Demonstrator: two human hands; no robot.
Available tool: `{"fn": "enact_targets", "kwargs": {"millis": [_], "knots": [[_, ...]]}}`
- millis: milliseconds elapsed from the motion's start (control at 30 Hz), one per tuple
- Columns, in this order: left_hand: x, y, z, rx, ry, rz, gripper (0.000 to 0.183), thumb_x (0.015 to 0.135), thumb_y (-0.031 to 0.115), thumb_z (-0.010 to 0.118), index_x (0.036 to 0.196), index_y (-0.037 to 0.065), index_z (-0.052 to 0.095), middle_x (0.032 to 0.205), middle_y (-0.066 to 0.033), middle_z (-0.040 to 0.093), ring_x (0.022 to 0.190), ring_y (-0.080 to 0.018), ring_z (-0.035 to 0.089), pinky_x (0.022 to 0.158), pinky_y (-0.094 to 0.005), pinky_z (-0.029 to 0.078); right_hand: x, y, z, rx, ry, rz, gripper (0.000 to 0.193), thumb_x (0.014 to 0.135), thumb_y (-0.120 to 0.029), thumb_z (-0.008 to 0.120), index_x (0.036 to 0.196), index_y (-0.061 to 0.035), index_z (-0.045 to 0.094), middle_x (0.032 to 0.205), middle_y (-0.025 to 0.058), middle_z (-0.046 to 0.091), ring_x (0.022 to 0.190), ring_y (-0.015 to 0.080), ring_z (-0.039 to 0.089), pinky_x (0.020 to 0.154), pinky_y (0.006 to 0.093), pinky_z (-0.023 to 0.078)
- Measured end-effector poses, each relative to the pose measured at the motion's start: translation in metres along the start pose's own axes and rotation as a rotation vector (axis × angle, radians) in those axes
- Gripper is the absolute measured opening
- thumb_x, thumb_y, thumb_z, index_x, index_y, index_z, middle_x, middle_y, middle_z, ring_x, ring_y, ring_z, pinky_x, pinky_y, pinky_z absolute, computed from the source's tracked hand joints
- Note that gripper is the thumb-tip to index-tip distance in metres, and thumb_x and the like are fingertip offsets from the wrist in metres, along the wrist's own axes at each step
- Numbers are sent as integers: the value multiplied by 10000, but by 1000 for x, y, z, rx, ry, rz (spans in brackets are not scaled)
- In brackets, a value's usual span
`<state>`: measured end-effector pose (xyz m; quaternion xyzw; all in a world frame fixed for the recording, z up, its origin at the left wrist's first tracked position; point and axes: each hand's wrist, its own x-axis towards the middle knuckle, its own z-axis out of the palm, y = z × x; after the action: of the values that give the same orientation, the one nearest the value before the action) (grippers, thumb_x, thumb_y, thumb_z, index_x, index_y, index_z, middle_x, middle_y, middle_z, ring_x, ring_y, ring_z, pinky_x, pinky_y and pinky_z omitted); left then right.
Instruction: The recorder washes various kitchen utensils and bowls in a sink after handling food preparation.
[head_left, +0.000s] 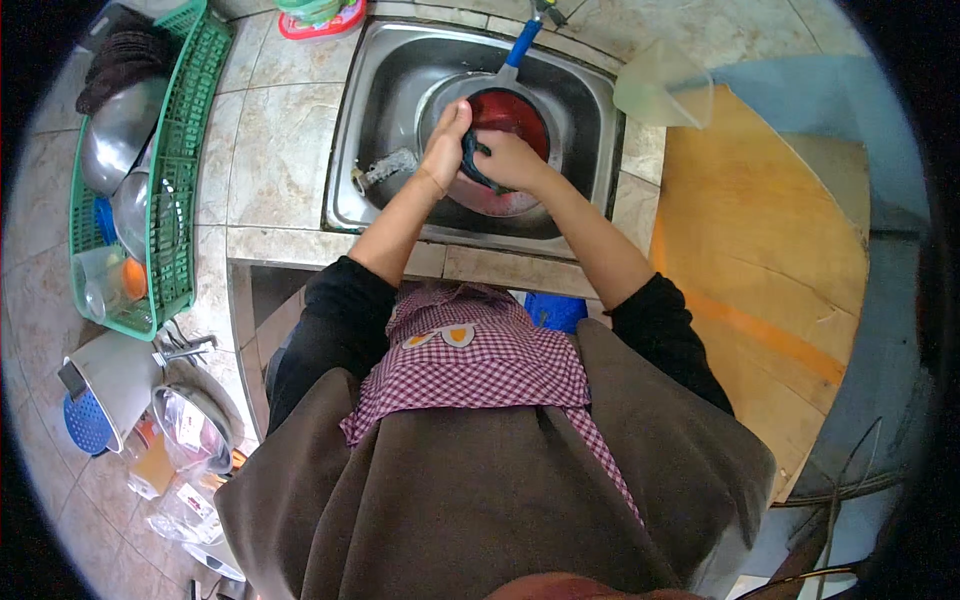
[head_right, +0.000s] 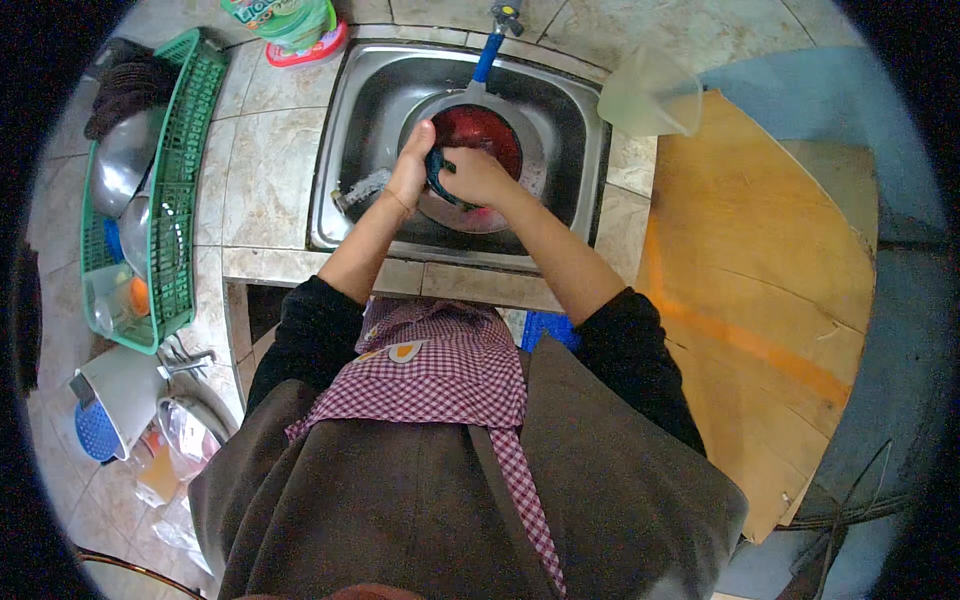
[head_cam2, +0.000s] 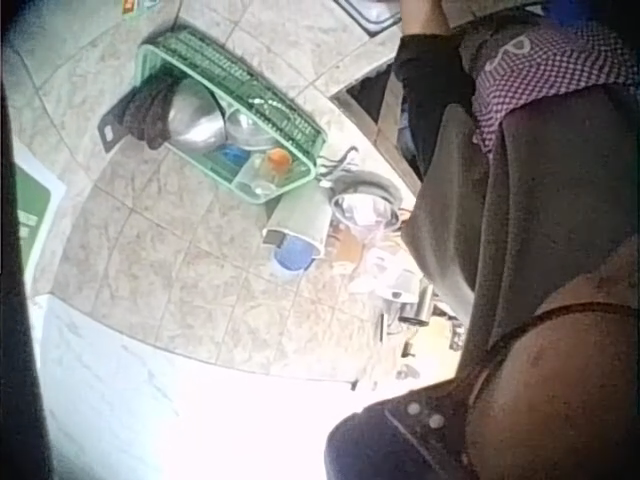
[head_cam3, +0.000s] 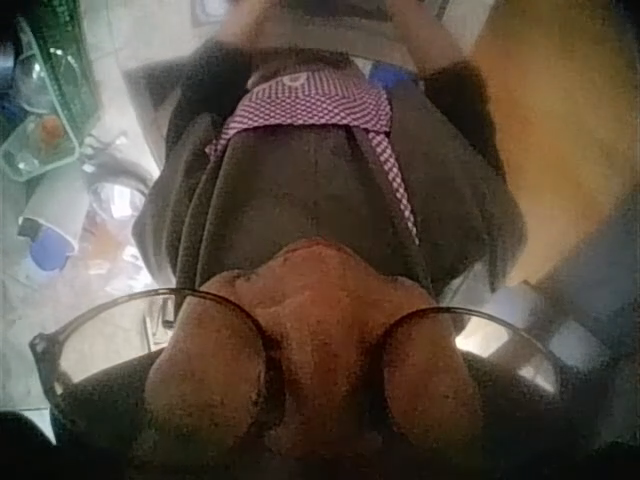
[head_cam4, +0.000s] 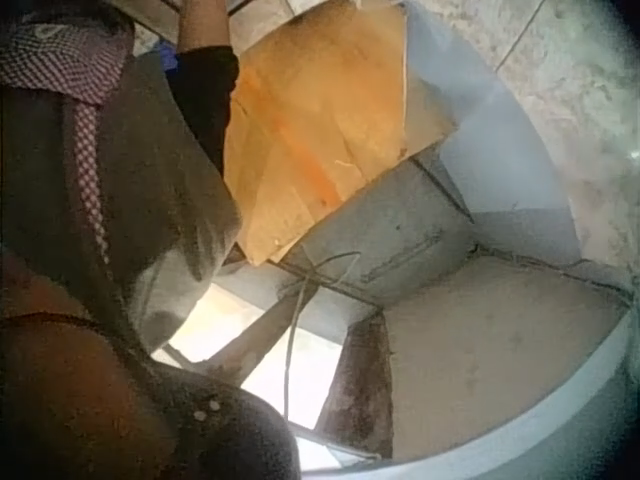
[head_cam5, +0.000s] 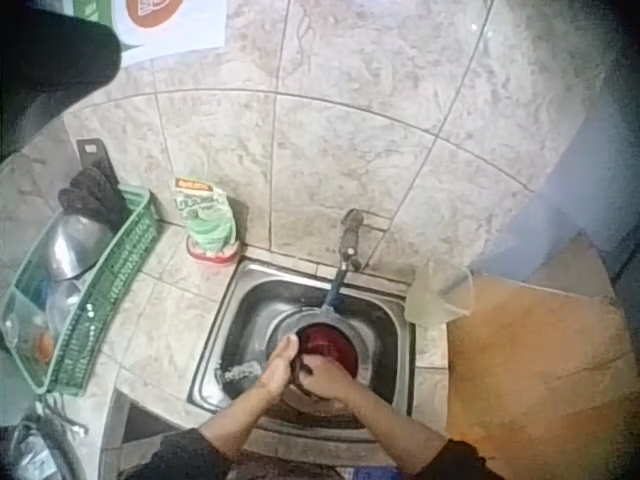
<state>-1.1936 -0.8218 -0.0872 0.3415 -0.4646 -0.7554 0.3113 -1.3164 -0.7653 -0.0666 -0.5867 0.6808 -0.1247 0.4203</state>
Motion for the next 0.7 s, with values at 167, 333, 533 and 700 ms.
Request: {"fn": "enact_targets", "kwargs": {"millis": [167,333,533,700], "knots": [[6,-7,-14,54,-175,-286,619,899,590,329,1370,189,322,1314,-158,428,1175,-357,446,658,-545,522,-22,1,-14,-800,-49,-138,242,746,-242,610,976,-181,653,1131,51,563,1042,283,540,772,417,478],[-2,21,13,33,-205,-631,678,882,624,310,1424,232,195,1402,-175,312,1190,-432,414,683,-586,506,-16,31,-16,-942,324,-460,232,775,-171,531,986,-170,626,1015,37,546,977,231,517,797,370,435],[3,8,25,188,-35,-495,628,897,581,356,1364,162,343,1367,-175,376,1188,-411,420,814,-573,459,-7,37,15,-530,236,87,300,797,-222,529,1068,-109,593,1144,118,546,1021,327,555,886,416,423],[10,-36,34,185,13,-159,681,902,580,361,1357,74,340,1364,-159,373,1254,-275,359,1029,-372,277,18,55,22,514,203,166,405,866,-241,405,1234,-85,471,1176,228,529,1109,353,516,906,422,403]]}}
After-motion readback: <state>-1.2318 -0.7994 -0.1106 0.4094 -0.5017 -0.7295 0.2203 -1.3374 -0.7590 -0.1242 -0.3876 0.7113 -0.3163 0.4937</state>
